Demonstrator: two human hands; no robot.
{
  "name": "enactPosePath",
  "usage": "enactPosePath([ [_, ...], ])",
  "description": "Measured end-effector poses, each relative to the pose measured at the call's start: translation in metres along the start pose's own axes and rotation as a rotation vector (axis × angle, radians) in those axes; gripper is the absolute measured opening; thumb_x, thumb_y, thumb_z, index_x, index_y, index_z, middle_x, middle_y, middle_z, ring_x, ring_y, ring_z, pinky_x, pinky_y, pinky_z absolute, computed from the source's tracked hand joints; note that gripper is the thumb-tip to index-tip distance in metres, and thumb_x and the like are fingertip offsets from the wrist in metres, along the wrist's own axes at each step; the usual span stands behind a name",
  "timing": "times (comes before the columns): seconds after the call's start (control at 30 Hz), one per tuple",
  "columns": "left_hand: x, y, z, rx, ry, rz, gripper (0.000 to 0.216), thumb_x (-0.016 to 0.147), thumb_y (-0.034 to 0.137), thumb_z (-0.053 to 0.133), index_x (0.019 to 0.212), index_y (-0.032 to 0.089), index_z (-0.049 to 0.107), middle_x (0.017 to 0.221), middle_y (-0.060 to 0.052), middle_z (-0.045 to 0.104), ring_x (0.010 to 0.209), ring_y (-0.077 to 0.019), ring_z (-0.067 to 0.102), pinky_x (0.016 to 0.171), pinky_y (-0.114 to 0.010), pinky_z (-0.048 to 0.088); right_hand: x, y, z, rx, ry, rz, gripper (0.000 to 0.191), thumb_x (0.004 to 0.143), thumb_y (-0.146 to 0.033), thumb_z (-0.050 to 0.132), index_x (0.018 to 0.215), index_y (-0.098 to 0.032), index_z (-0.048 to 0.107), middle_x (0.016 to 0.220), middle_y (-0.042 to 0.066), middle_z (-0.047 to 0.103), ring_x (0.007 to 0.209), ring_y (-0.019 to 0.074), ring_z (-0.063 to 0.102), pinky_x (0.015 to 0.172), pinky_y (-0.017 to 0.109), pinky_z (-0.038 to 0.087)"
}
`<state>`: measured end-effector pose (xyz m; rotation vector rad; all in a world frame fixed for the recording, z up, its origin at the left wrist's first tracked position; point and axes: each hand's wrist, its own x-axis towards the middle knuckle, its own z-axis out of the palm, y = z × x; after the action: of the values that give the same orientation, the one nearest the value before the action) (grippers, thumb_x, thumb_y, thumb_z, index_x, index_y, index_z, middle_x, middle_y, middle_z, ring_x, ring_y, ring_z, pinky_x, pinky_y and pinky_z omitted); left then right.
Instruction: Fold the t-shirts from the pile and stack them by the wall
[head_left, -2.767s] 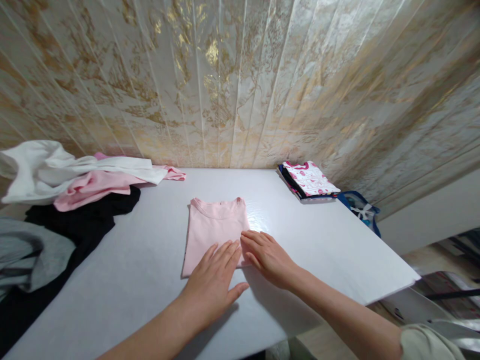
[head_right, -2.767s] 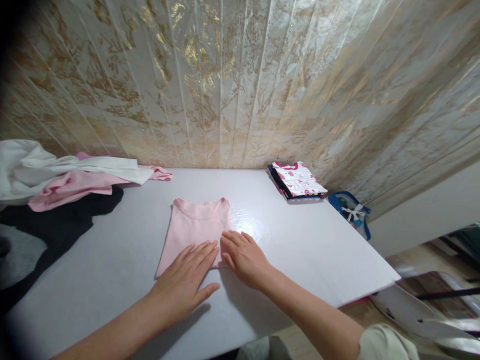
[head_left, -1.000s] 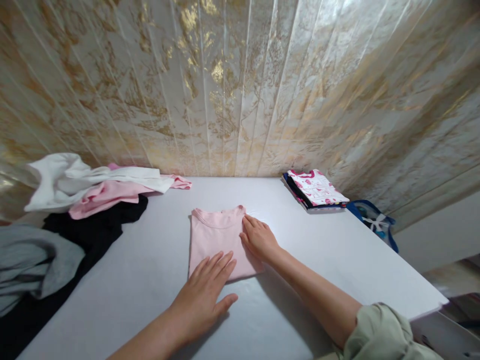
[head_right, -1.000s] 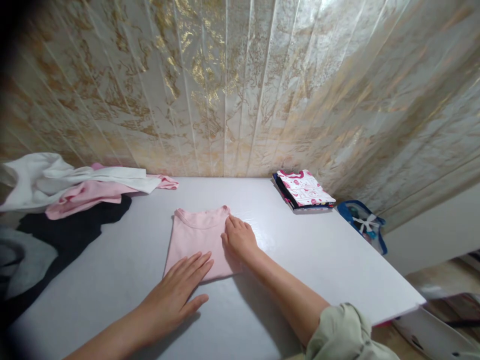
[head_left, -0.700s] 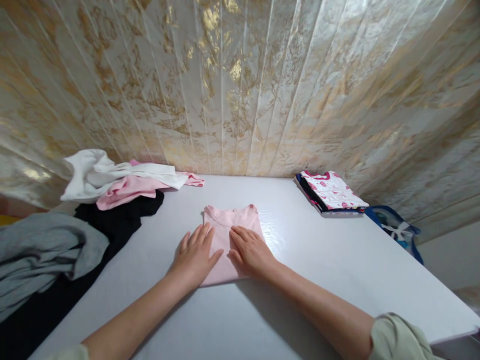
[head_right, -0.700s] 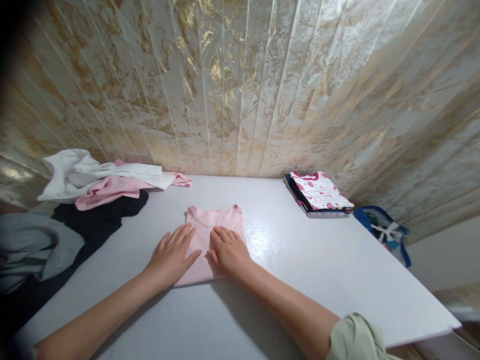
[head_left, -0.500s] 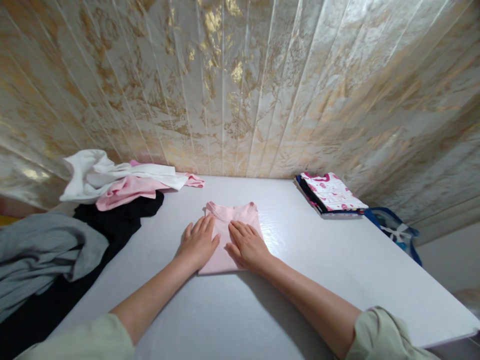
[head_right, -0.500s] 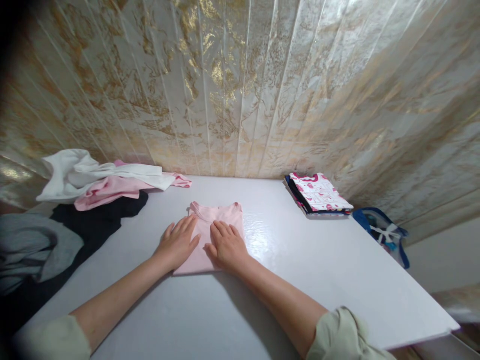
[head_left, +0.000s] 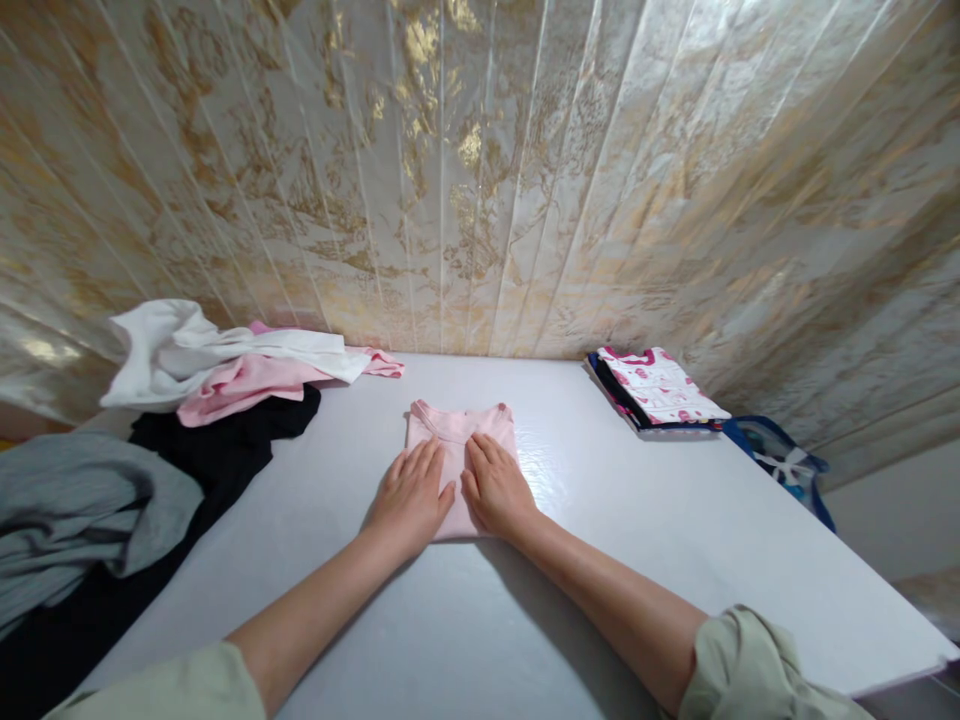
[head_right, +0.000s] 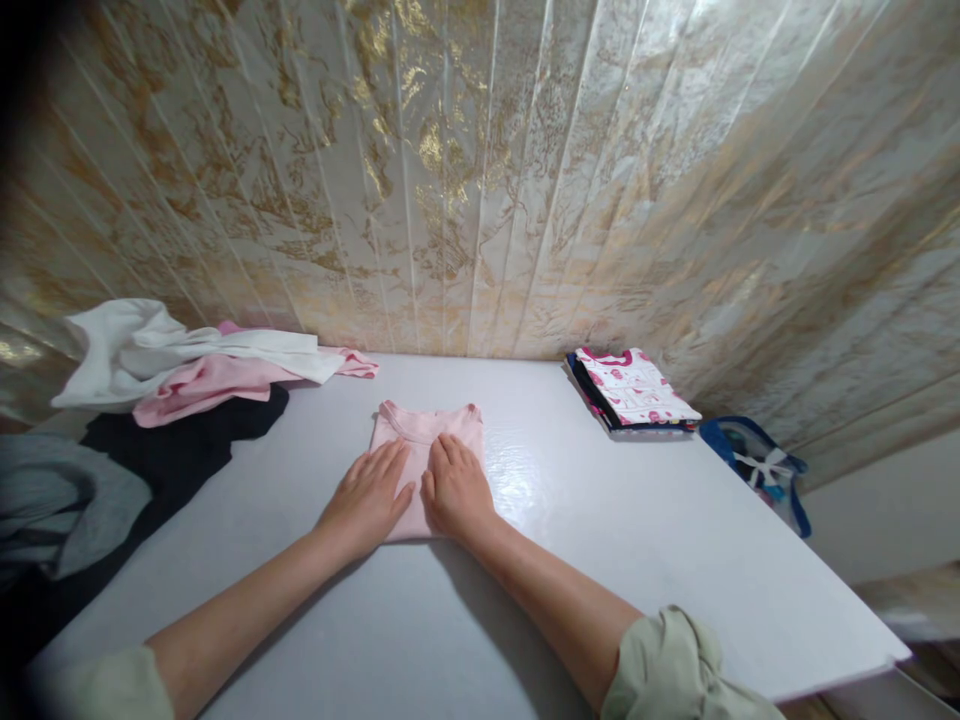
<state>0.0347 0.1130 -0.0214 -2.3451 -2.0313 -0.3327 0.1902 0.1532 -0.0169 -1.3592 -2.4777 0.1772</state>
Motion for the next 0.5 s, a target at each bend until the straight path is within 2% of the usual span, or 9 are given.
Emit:
enactPosePath([
  [0.1, 0.017, -0.008, -0.003, 0.012, -0.022, -0.079, 0.057, 0.094, 0.037, 0.038, 0.144, 0.011, 0.04, 0.153, -0.015, 0.037, 0.143, -0.0262, 0.031, 0.117, -0.048, 0.023, 0.003, -0.002, -0.001, -0.03, -0.003, 0.083, 0.055, 0.096, -0.033, 0.041, 0.143, -0.004, 0.041, 0.152, 0.018, 0.037, 0.141, 0.0274, 0.031, 0.116, 0.043, 0.025],
  [0.27, 0.042, -0.013, -0.005, 0.031, 0.006, -0.128, 0.057, 0.096, 0.039, 0.034, 0.144, 0.008, 0.04, 0.153, -0.016, 0.036, 0.142, -0.0271, 0.032, 0.117, -0.048, 0.021, 0.003, -0.001, 0.0, -0.045, -0.014, 0.067, 0.054, 0.098, -0.036, 0.038, 0.145, -0.01, 0.04, 0.153, 0.013, 0.036, 0.142, 0.0268, 0.029, 0.116, 0.043, 0.024],
  [0.5, 0.05, -0.016, 0.006, 0.043, 0.033, -0.113, 0.053, 0.096, 0.038, 0.039, 0.147, 0.024, 0.039, 0.157, -0.011, 0.03, 0.144, -0.0267, 0.028, 0.114, -0.047, 0.026, 0.014, 0.001, 0.0, -0.024, -0.02, 0.06, 0.052, 0.098, -0.039, 0.039, 0.146, -0.018, 0.04, 0.153, 0.007, 0.037, 0.143, 0.0238, 0.028, 0.116, 0.045, 0.022],
])
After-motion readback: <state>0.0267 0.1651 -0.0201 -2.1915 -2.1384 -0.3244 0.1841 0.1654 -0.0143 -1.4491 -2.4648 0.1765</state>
